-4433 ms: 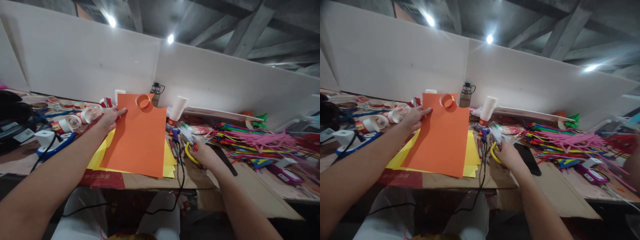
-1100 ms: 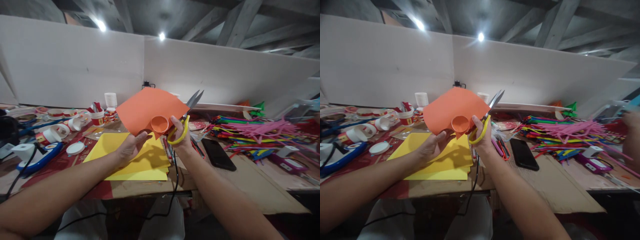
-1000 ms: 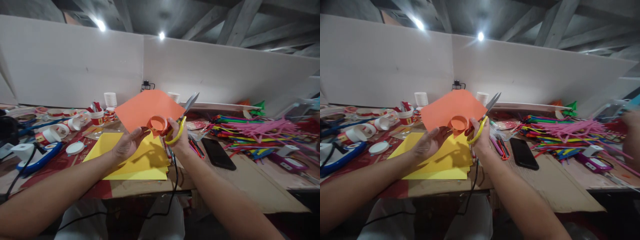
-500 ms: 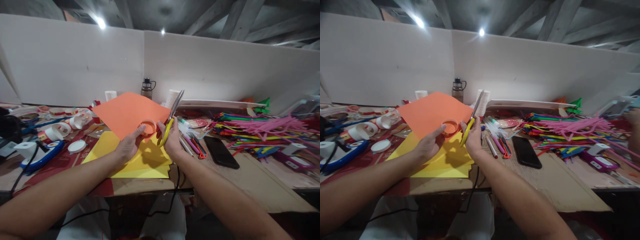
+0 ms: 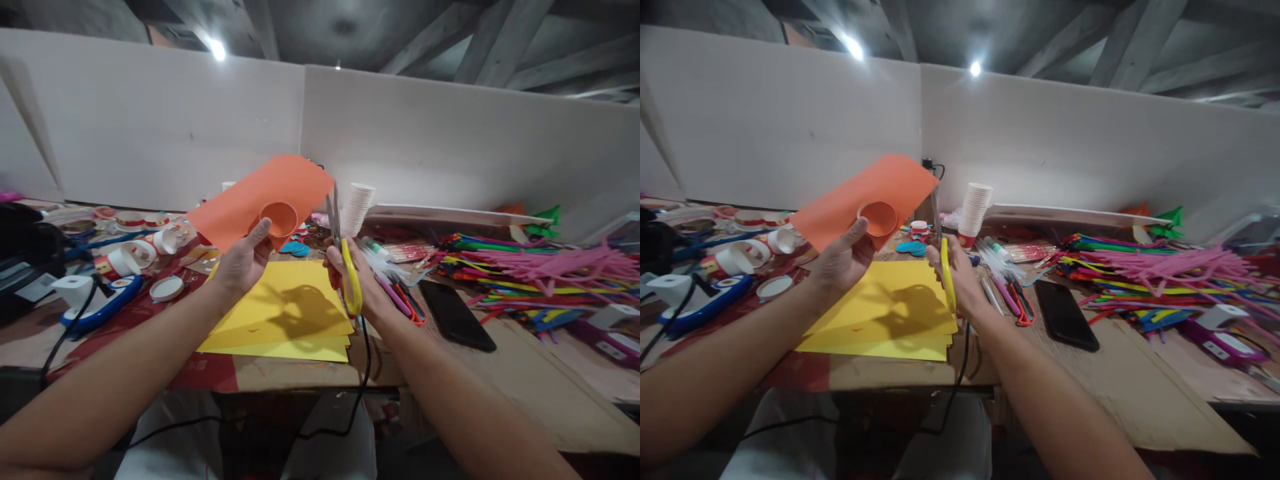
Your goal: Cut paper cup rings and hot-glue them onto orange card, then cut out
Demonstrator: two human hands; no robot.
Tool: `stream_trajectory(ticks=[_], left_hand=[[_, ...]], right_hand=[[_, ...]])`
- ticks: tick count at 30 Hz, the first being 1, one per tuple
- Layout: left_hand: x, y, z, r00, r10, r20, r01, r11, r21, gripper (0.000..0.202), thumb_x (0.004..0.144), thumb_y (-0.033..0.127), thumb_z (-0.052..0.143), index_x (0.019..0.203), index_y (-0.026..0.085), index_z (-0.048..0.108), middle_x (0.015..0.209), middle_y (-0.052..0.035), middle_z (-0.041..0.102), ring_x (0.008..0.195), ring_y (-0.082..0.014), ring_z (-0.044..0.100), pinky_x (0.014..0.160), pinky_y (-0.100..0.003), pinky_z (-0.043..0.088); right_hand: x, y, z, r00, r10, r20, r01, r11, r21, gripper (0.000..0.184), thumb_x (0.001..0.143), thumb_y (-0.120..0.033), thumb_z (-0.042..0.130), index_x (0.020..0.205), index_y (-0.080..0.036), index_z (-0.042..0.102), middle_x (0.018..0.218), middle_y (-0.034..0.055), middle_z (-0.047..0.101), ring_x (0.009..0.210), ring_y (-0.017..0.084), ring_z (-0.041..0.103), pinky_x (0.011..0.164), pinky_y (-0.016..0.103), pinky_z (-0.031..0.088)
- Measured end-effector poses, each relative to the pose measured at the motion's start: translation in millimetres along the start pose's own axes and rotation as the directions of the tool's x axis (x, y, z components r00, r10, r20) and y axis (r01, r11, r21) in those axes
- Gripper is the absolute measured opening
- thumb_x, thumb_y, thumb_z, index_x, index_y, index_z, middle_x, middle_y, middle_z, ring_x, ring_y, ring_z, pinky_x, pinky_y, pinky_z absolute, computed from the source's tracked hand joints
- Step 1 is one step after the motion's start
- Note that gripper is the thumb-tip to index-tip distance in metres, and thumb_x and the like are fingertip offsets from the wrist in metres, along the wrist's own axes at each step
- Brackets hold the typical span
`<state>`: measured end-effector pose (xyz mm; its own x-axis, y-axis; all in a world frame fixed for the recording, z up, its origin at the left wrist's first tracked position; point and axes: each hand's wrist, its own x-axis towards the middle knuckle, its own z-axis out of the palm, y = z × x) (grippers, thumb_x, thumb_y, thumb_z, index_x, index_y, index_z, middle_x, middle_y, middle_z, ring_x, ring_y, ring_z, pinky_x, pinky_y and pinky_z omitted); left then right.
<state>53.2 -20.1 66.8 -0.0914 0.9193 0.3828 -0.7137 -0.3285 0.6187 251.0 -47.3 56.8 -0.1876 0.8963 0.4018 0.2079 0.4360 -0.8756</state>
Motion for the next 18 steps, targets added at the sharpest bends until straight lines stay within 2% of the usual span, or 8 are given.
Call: stream_trajectory(ticks=[3, 6, 11, 18], left_hand=[[4, 2, 1.1, 1.000, -0.011, 0.000, 0.011, 0.998, -0.054, 0.030, 0.079, 0.023, 0.074, 0.108, 0.021, 0.067, 0.104, -0.0022, 0.076, 0.109, -0.0175, 0.067, 0.100, -0.029, 0.052], [1, 2, 4.9, 1.000, -0.009, -0.018, 0.007, 0.996, -0.094, 0.035, 0.079, 0.021, 0.074, 0.113, 0.022, 0.065, 0.104, -0.0015, 0.076, 0.110, -0.0173, 0.067, 0.102, -0.028, 0.051], [-3, -2, 8.8, 0.998, -0.048, -0.043, 0.043, 0.993, -0.110, 0.036, 0.079, 0.021, 0.075, 0.114, 0.022, 0.064, 0.101, -0.0013, 0.076, 0.107, -0.0163, 0.068, 0.098, -0.024, 0.052], [-5, -9, 7.7, 1.000, -0.023, 0.007, 0.023, 0.995, -0.094, 0.031, 0.078, 0.024, 0.075, 0.108, 0.021, 0.067, 0.104, -0.0025, 0.076, 0.105, -0.0176, 0.069, 0.102, -0.030, 0.051]], right_hand=[[-5, -6, 4, 0.998, 0.020, 0.054, -0.019, 1.000, -0.018, 0.034, 0.086, -0.053, 0.058, 0.096, -0.022, 0.050, 0.069, -0.0047, 0.050, 0.054, 0.009, 0.043, 0.051, 0.023, 0.036], [-9, -9, 10, 0.996, 0.003, 0.090, -0.004, 1.000, 0.002, 0.032, 0.085, -0.052, 0.060, 0.090, -0.021, 0.052, 0.066, -0.0049, 0.049, 0.054, 0.010, 0.043, 0.052, 0.023, 0.036], [-10, -4, 16, 0.991, 0.004, 0.137, -0.013, 0.998, 0.061, 0.037, 0.083, -0.054, 0.062, 0.099, -0.022, 0.054, 0.069, -0.0041, 0.050, 0.054, 0.009, 0.043, 0.047, 0.021, 0.035], [-13, -1, 20, 0.987, 0.017, 0.161, -0.035, 0.993, 0.110, 0.036, 0.087, -0.054, 0.056, 0.105, -0.023, 0.053, 0.073, -0.0053, 0.045, 0.050, 0.007, 0.043, 0.041, 0.019, 0.038]])
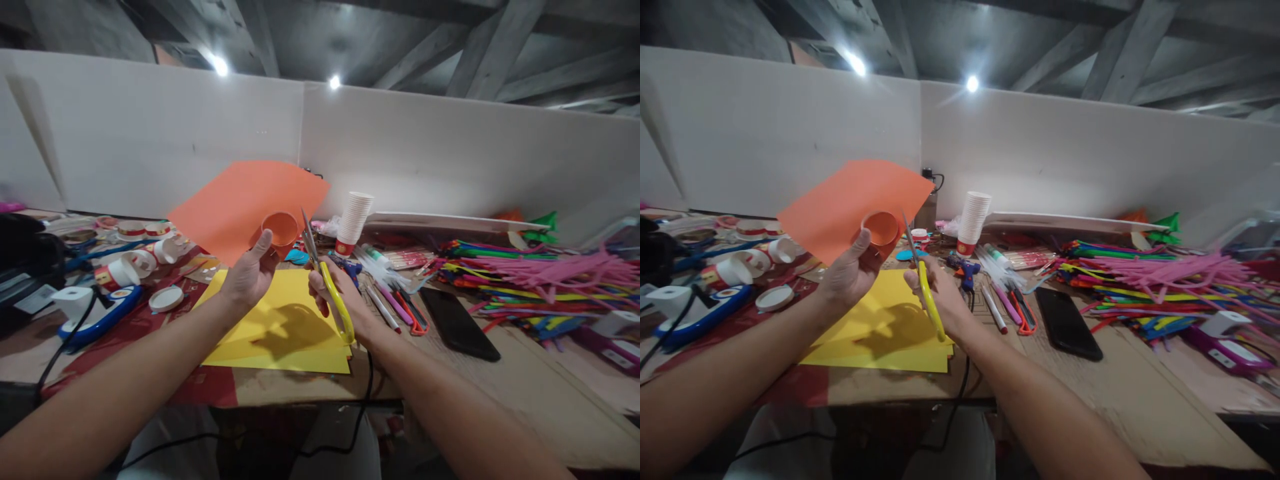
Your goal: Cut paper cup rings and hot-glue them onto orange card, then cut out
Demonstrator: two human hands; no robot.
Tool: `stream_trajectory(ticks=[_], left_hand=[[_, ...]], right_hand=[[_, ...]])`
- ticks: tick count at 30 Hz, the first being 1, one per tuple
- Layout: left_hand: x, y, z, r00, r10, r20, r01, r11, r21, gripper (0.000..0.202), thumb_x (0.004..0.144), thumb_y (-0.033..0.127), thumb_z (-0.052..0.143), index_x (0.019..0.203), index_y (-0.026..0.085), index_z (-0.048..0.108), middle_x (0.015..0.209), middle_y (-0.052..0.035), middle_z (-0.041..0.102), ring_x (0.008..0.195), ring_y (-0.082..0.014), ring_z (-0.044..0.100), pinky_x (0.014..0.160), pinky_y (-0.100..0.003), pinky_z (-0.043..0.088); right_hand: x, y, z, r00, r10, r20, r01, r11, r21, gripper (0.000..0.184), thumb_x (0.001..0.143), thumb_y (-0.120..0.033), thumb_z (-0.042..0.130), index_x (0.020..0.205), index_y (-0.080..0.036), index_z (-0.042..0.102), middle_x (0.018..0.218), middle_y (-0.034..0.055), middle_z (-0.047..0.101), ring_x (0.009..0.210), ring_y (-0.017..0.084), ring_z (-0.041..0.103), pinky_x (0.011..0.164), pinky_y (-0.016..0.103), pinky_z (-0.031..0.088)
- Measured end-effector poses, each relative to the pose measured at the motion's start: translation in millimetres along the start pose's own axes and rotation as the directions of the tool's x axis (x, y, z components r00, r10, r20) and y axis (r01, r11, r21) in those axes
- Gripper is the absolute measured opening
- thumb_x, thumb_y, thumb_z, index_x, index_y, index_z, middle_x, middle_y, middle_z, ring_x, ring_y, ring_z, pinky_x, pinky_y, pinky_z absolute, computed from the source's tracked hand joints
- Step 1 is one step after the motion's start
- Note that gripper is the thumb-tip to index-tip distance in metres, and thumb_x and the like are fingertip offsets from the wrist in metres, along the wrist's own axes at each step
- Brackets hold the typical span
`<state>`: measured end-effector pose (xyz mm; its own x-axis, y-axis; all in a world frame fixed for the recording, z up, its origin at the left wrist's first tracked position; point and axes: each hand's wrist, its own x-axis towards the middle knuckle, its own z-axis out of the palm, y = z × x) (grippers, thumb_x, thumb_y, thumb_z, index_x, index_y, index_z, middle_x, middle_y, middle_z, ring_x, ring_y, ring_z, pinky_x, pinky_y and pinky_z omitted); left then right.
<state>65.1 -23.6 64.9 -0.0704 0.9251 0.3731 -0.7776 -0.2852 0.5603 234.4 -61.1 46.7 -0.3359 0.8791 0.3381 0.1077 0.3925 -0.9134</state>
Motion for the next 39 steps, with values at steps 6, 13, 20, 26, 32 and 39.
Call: stream_trajectory(ticks=[6, 13, 20, 26, 32, 39], left_hand=[[-1.8, -1.7, -0.7, 1.000, -0.014, -0.018, 0.014, 1.000, 0.010, 0.030, 0.079, 0.023, 0.075, 0.108, 0.022, 0.067, 0.101, -0.0016, 0.076, 0.100, -0.0142, 0.070, 0.096, -0.023, 0.052], [-3.5, -3.0, -0.1, 0.999, -0.045, 0.008, 0.045, 0.999, 0.003, 0.035, 0.080, 0.026, 0.075, 0.113, 0.023, 0.065, 0.099, -0.0004, 0.077, 0.105, -0.0153, 0.069, 0.101, -0.026, 0.050], [-3.5, -3.5, 0.4, 0.999, -0.048, 0.003, 0.048, 0.999, 0.003, 0.039, 0.080, 0.025, 0.074, 0.117, 0.025, 0.063, 0.103, -0.0005, 0.076, 0.109, -0.0161, 0.067, 0.105, -0.029, 0.049], [-4.8, -2.8, 1.5, 0.998, -0.051, 0.023, 0.052, 0.999, -0.001, 0.035, 0.081, 0.024, 0.073, 0.115, 0.022, 0.065, 0.100, -0.0018, 0.077, 0.108, -0.0168, 0.068, 0.105, -0.030, 0.049], [-5.0, -1.7, 1.3, 0.998, -0.054, 0.017, 0.054, 0.998, -0.009, 0.041, 0.079, 0.025, 0.075, 0.119, 0.025, 0.063, 0.105, -0.0004, 0.076, 0.110, -0.0167, 0.067, 0.106, -0.030, 0.049], [-4.6, -1.5, -0.4, 0.997, -0.077, 0.001, 0.077, 0.997, -0.021, 0.036, 0.081, 0.024, 0.073, 0.115, 0.021, 0.064, 0.106, -0.0030, 0.075, 0.110, -0.0174, 0.067, 0.102, -0.027, 0.051]], right_hand=[[-0.7, -0.4, 1.6, 1.000, 0.024, -0.014, -0.024, 0.999, 0.034, 0.033, 0.087, -0.053, 0.057, 0.099, -0.023, 0.052, 0.067, -0.0066, 0.044, 0.048, 0.006, 0.042, 0.040, 0.017, 0.037], [-1.1, -0.4, 3.7, 0.997, 0.072, -0.026, -0.070, 0.995, 0.071, 0.029, 0.086, -0.049, 0.059, 0.092, -0.024, 0.047, 0.063, -0.0081, 0.043, 0.044, 0.005, 0.040, 0.038, 0.016, 0.034], [-1.6, -0.3, 3.8, 0.995, 0.096, -0.032, -0.095, 0.994, 0.049, 0.028, 0.086, -0.049, 0.058, 0.094, -0.024, 0.049, 0.062, -0.0083, 0.045, 0.042, 0.005, 0.040, 0.037, 0.016, 0.033], [-1.8, 1.2, 4.2, 0.995, 0.095, -0.041, -0.093, 0.995, 0.040, 0.027, 0.087, -0.048, 0.058, 0.093, -0.024, 0.048, 0.062, -0.0085, 0.046, 0.041, 0.004, 0.040, 0.037, 0.015, 0.034], [-1.9, -0.2, 3.9, 0.994, 0.104, -0.046, -0.101, 0.993, 0.056, 0.030, 0.084, -0.050, 0.061, 0.095, -0.023, 0.051, 0.061, -0.0082, 0.047, 0.040, 0.005, 0.039, 0.036, 0.015, 0.033], [-3.7, -0.1, 5.0, 0.990, 0.127, -0.058, -0.124, 0.990, 0.060, 0.029, 0.085, -0.048, 0.061, 0.099, -0.024, 0.054, 0.061, -0.0075, 0.048, 0.039, 0.005, 0.040, 0.034, 0.015, 0.034]])
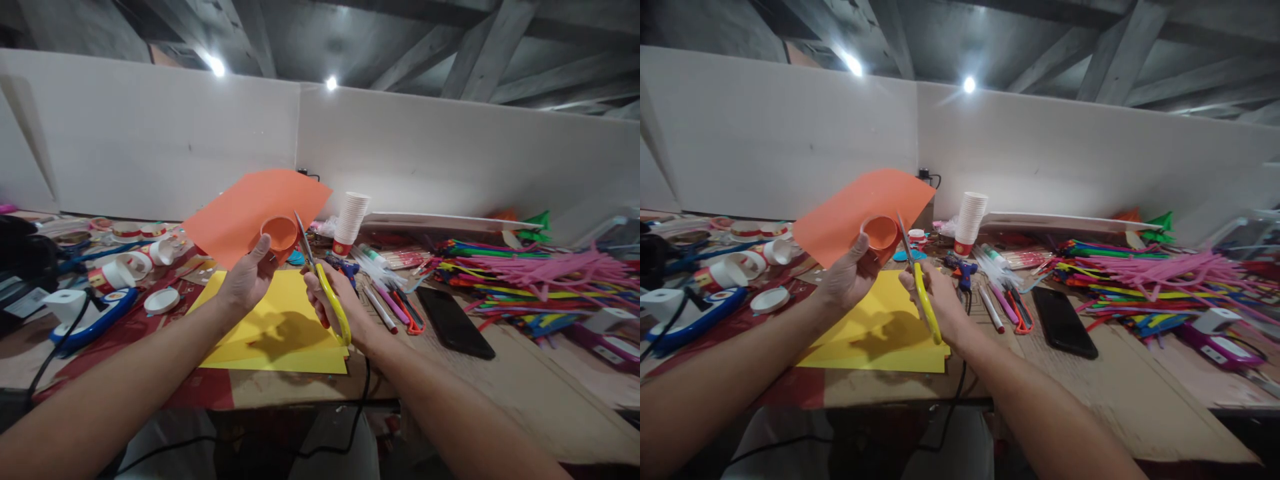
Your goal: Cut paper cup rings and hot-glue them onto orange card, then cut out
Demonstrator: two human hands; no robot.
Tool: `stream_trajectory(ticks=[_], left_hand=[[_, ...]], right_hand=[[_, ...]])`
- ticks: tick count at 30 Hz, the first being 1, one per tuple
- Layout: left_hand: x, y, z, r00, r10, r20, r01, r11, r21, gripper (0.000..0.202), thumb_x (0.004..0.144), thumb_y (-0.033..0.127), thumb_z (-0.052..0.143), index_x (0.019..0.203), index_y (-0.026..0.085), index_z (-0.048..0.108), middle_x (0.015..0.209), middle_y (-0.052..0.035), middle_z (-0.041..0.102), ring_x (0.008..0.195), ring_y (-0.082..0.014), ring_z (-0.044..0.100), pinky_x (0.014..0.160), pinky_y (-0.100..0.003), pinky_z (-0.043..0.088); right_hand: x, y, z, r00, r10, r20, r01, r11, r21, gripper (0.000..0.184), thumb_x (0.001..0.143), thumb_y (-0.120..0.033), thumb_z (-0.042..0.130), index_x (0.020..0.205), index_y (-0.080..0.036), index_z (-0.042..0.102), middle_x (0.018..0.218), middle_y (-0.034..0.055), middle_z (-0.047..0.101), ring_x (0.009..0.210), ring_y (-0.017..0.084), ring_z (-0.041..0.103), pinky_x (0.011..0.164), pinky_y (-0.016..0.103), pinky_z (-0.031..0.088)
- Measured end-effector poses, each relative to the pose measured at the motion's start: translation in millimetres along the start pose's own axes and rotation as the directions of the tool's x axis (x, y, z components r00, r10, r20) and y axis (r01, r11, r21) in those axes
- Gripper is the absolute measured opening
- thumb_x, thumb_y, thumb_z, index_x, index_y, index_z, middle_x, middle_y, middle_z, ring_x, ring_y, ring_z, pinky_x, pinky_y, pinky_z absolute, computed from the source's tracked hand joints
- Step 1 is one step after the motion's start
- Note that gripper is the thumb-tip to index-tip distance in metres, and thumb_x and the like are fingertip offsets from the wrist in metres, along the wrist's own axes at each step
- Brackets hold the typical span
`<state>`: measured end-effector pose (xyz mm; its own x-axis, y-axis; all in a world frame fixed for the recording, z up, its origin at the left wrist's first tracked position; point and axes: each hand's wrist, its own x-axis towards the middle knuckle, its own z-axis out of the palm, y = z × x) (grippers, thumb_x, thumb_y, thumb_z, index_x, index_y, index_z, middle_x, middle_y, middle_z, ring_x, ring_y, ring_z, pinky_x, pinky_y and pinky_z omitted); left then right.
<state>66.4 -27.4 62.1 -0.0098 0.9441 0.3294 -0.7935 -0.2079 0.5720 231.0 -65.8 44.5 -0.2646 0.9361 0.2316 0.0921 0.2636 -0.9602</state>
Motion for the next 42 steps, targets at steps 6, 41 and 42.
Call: stream_trajectory(ticks=[6, 41, 42], left_hand=[[0, 2, -1.3, 1.000, 0.009, -0.005, -0.008, 1.000, 0.022, 0.035, 0.082, 0.022, 0.072, 0.116, 0.020, 0.065, 0.114, -0.0055, 0.073, 0.113, -0.0182, 0.065, 0.100, -0.028, 0.052], [28, 35, -40.6, 0.993, -0.114, -0.014, 0.115, 0.979, 0.171, 0.043, 0.080, 0.010, 0.069, 0.120, 0.023, 0.064, 0.102, -0.0032, 0.076, 0.099, -0.0191, 0.071, 0.097, -0.034, 0.055], [29, 36, -43.3, 0.992, -0.123, -0.003, 0.121, 0.975, 0.188, 0.043, 0.080, 0.011, 0.069, 0.120, 0.023, 0.064, 0.102, -0.0036, 0.076, 0.099, -0.0197, 0.071, 0.097, -0.035, 0.055]], right_hand=[[-1, -2, 2, 1.000, 0.015, 0.012, -0.015, 0.999, 0.037, 0.022, 0.085, -0.044, 0.062, 0.089, -0.024, 0.052, 0.060, -0.0082, 0.047, 0.037, 0.004, 0.036, 0.034, 0.015, 0.034], [-12, -22, 10, 0.987, 0.154, -0.055, -0.162, 0.965, -0.205, 0.032, 0.082, -0.054, 0.059, 0.087, -0.023, 0.053, 0.051, -0.0088, 0.047, 0.032, 0.005, 0.036, 0.027, 0.015, 0.031], [-12, -22, 8, 0.987, 0.155, -0.040, -0.160, 0.963, -0.217, 0.032, 0.082, -0.054, 0.059, 0.086, -0.023, 0.053, 0.052, -0.0086, 0.047, 0.032, 0.006, 0.037, 0.028, 0.016, 0.031]])
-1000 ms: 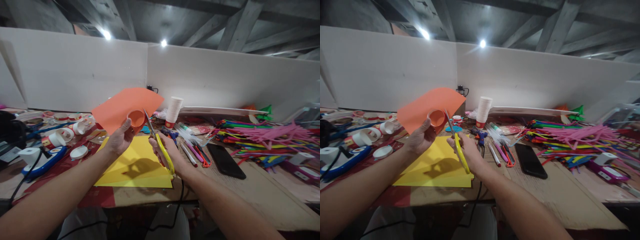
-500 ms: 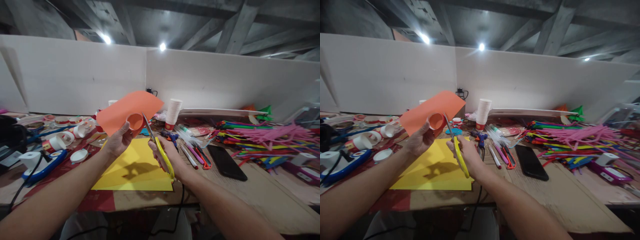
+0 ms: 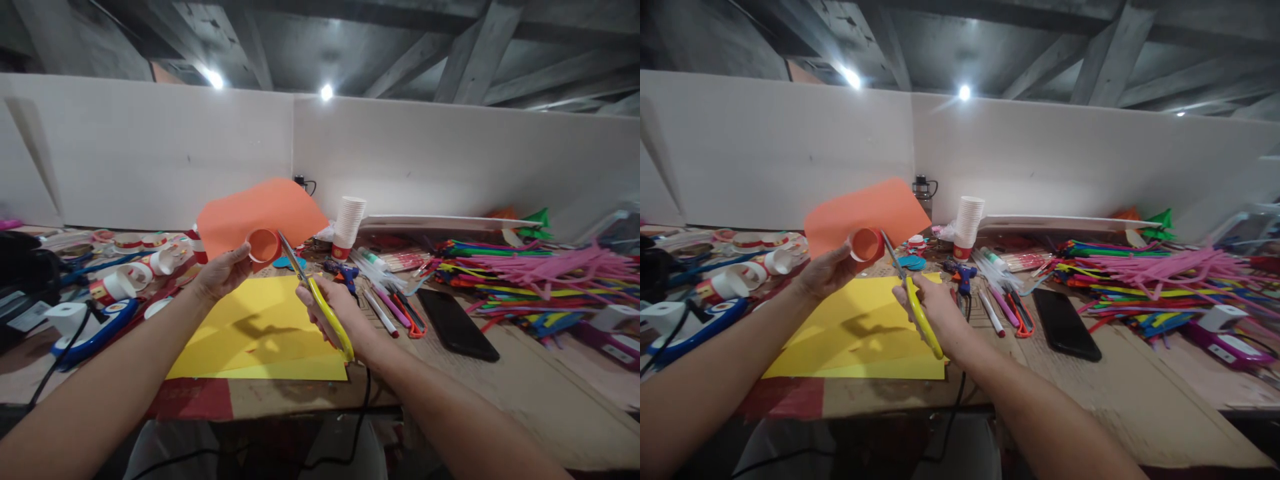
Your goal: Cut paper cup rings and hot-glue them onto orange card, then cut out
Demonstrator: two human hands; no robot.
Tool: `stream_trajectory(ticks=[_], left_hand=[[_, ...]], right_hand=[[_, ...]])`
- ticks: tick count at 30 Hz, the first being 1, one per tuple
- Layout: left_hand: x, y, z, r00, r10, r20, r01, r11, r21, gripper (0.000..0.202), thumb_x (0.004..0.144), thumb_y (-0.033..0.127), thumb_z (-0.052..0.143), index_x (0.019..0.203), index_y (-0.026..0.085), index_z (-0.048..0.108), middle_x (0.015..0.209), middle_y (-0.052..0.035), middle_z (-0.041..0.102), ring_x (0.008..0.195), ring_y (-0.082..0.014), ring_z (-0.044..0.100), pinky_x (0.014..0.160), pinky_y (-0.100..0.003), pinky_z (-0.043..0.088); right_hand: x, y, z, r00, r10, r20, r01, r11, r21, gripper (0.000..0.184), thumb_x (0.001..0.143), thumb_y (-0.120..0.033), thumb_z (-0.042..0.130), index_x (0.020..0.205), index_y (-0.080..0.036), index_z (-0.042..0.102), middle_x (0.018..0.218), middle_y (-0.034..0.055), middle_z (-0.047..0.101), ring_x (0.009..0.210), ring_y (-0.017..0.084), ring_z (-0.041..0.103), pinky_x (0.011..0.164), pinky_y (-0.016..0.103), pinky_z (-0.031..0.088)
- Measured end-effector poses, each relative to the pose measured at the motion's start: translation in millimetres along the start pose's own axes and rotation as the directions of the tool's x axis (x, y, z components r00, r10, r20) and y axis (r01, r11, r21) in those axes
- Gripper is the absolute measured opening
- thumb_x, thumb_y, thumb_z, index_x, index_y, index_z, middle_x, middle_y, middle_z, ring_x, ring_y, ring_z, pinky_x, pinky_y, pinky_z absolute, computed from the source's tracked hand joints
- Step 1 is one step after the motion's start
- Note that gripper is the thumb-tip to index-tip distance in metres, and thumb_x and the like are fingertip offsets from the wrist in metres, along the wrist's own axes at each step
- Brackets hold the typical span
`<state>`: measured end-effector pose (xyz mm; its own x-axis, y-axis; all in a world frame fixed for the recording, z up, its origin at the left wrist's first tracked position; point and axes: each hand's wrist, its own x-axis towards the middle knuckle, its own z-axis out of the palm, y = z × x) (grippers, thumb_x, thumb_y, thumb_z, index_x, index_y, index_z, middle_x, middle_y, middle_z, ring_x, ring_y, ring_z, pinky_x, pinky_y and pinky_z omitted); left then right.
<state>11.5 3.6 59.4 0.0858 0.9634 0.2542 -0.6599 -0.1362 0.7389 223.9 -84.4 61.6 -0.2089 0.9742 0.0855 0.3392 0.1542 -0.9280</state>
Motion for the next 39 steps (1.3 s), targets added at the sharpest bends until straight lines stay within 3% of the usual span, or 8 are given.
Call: stream_trajectory(ticks=[5, 13, 21, 33, 39], left_hand=[[5, -1, -9.5, 0.999, -0.022, 0.031, 0.019, 0.996, 0.084, 0.043, 0.075, 0.014, 0.074, 0.117, 0.022, 0.066, 0.100, -0.0043, 0.076, 0.103, -0.0220, 0.069, 0.094, -0.036, 0.056], [3, -5, -10.4, 0.974, -0.140, 0.177, 0.095, 0.967, 0.238, 0.050, 0.061, 0.032, 0.086, 0.105, 0.013, 0.071, 0.102, -0.0109, 0.075, 0.103, -0.0294, 0.068, 0.082, -0.034, 0.058], [6, -5, -15.6, 0.965, -0.144, 0.220, 0.094, 0.971, 0.221, 0.051, 0.066, 0.032, 0.083, 0.111, 0.014, 0.068, 0.101, -0.0103, 0.076, 0.109, -0.0290, 0.066, 0.096, -0.037, 0.053], [0, -1, -6.7, 0.994, -0.071, 0.084, 0.062, 0.992, 0.106, 0.044, 0.073, 0.013, 0.076, 0.115, 0.022, 0.067, 0.103, -0.0071, 0.076, 0.114, -0.0269, 0.065, 0.103, -0.040, 0.050], [0, 5, -9.6, 0.992, -0.113, 0.053, 0.105, 0.985, 0.133, 0.050, 0.072, 0.013, 0.075, 0.120, 0.022, 0.064, 0.102, -0.0061, 0.076, 0.112, -0.0266, 0.066, 0.101, -0.041, 0.051]], right_hand=[[3, 3, -7, 0.996, -0.041, 0.080, 0.047, 0.997, -0.063, 0.030, 0.083, -0.050, 0.061, 0.086, -0.022, 0.051, 0.054, -0.0080, 0.048, 0.037, 0.006, 0.041, 0.034, 0.016, 0.034], [4, 11, -9, 0.984, -0.163, 0.068, 0.172, 0.975, -0.144, 0.033, 0.089, -0.053, 0.052, 0.082, -0.022, 0.047, 0.060, -0.0057, 0.049, 0.045, 0.006, 0.042, 0.041, 0.017, 0.030], [6, 10, -9, 0.983, -0.171, 0.064, 0.178, 0.972, -0.153, 0.033, 0.088, -0.053, 0.053, 0.080, -0.021, 0.046, 0.058, -0.0057, 0.049, 0.046, 0.007, 0.042, 0.043, 0.018, 0.033], [7, 14, -6, 0.997, -0.050, 0.051, 0.055, 0.993, -0.106, 0.033, 0.084, -0.054, 0.059, 0.083, -0.022, 0.051, 0.054, -0.0058, 0.051, 0.039, 0.007, 0.043, 0.036, 0.017, 0.031], [6, 13, -6, 0.997, -0.027, 0.074, 0.037, 0.990, -0.135, 0.033, 0.084, -0.054, 0.059, 0.083, -0.022, 0.052, 0.054, -0.0060, 0.050, 0.038, 0.007, 0.044, 0.034, 0.017, 0.032]])
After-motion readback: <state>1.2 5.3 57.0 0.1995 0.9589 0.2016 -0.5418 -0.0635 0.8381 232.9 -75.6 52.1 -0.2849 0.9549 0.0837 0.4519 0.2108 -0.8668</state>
